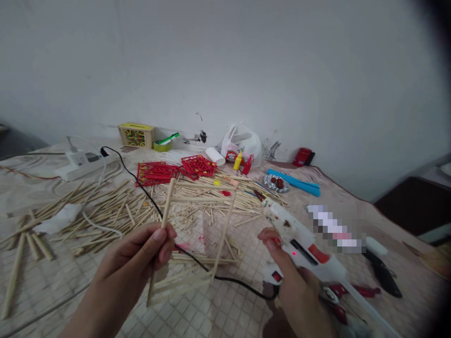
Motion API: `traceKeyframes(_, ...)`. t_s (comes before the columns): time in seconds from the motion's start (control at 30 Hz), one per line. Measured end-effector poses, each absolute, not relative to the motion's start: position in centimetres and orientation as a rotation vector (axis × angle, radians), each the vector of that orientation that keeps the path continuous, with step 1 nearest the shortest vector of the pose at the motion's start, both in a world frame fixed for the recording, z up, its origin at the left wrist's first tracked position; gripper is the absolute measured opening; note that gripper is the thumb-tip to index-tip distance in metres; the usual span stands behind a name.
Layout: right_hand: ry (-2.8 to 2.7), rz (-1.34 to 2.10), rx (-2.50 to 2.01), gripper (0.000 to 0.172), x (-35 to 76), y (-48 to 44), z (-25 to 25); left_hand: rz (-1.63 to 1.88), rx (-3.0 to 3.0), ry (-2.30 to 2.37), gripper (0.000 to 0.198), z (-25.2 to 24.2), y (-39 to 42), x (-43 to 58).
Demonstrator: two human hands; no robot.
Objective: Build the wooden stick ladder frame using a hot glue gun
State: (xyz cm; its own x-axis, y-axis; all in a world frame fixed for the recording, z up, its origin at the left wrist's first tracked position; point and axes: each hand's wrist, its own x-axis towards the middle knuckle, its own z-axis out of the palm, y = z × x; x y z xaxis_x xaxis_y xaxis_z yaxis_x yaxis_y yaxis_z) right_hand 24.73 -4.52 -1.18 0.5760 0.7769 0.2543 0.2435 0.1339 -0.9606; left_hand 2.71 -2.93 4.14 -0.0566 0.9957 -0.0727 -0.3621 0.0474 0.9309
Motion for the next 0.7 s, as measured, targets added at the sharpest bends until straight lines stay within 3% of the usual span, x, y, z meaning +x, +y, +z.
traceKeyframes(0.3,-0.646,0.939,-1.076,0.014,26.0,-1.2,0.2,1.445,0.815,0.994,0.014,4.0,-2.5,2.2)
traceKeyframes(0.53,-0.537,1.245,-1.045,0.020,26.8,-0.1,-0.1,1.488,0.834,0.954,0.022,4.4,-1.9,1.8)
traceKeyframes(0.7,-0.605,1.257,-1.217,0.027,27.4,0.6,-1.1,1.466,0.780,0.968,0.027,4.3,-1.4,1.6)
